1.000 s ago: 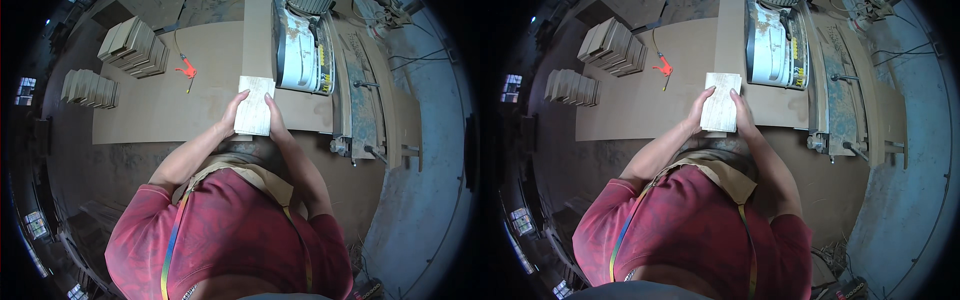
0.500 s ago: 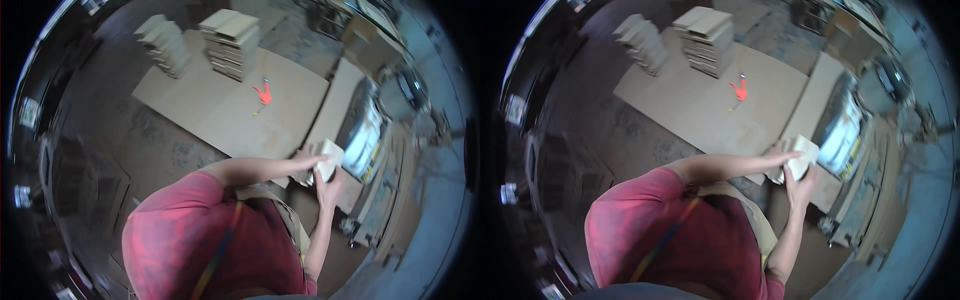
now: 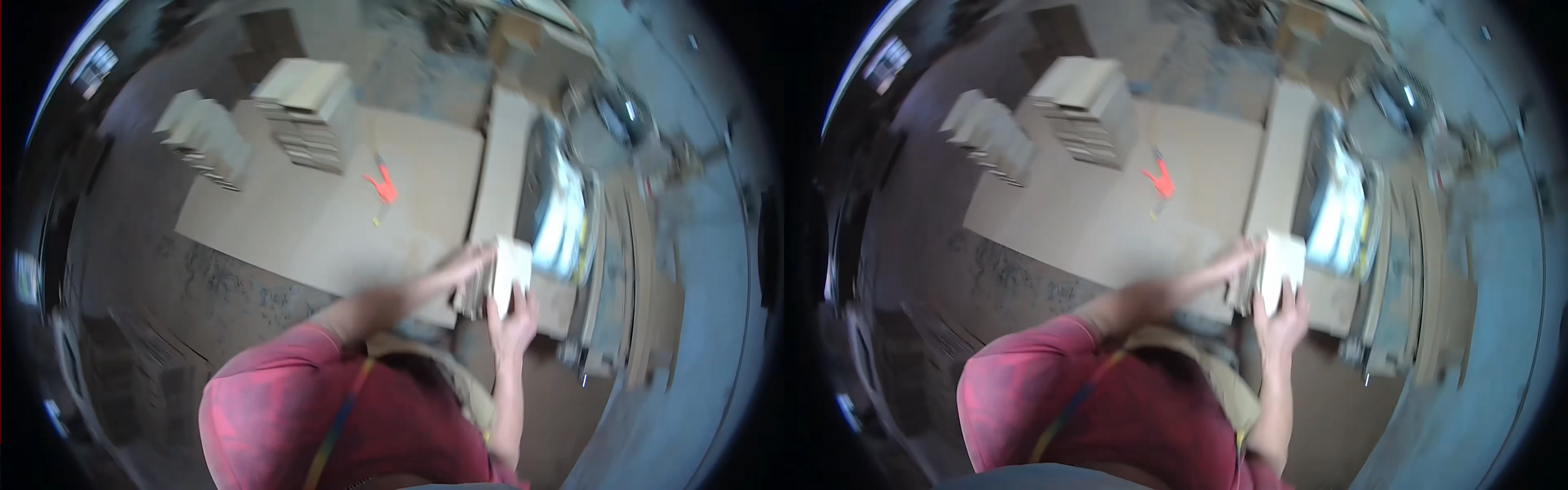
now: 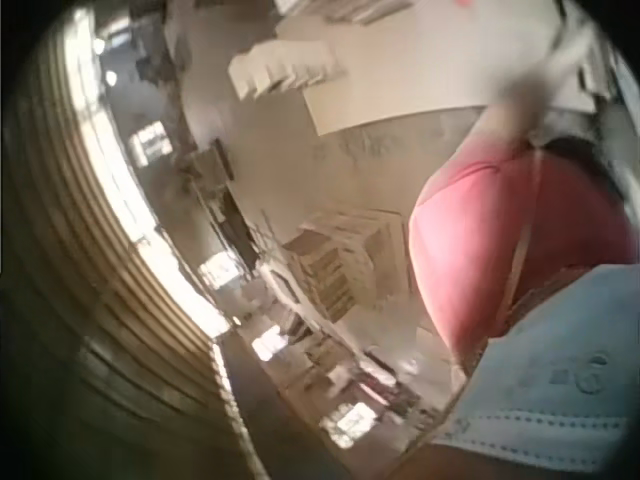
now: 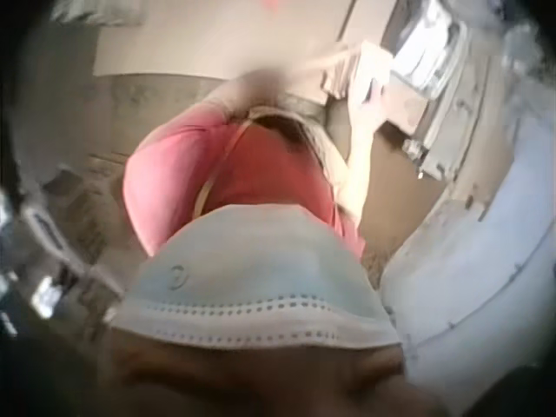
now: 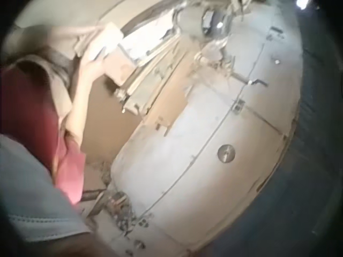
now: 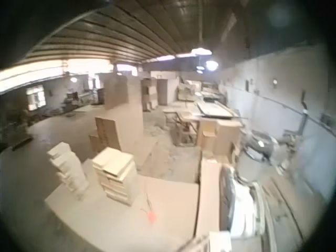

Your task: Sanding the edges of small wooden blocks using a stationary belt sander.

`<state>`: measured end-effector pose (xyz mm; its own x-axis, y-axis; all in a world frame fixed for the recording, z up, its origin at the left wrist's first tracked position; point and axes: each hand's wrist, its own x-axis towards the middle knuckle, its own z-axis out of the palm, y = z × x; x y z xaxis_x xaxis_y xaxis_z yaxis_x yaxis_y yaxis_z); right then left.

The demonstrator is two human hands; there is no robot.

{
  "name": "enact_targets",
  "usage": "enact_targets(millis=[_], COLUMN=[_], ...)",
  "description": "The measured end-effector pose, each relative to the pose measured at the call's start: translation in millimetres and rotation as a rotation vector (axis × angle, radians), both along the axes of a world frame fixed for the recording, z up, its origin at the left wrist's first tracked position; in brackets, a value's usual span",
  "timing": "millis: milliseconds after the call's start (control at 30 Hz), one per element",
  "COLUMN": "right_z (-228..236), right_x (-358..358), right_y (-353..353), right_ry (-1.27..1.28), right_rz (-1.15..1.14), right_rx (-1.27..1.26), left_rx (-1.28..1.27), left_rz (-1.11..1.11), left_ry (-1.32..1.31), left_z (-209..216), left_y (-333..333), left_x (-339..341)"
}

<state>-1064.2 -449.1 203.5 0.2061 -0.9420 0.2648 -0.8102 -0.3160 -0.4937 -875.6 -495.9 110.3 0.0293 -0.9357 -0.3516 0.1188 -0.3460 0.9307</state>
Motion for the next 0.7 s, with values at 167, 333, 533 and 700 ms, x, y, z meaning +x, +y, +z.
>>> enact_targets(millis=[167,333,533,700], right_z=[-31.2,-96.1,-162.7,-194.1], right_x=[-82.5,-172.7,-204.6,-203.0], right_y=[1.0,-14.7,-53.5,-89.3], right_ry=[-0.056,0.129,0.242,0.307], right_rz=[-0.06,-0.279,-0.299,-0.253], right_rx=[-0.218,-0.149,-0.246,-0.293], left_rx=[0.127,0.115,0.102,0.066], left_rz=[0.117,0.066,0.028,0.032], left_ry=[0.109,0.015,0.046,0.166], left_z=[-15.1,3.3,13.2,10.2], left_y=[-0.4,-3.2,-7.9,-7.0], left_x=[-8.5,-13.3,-29.5,-33.9])
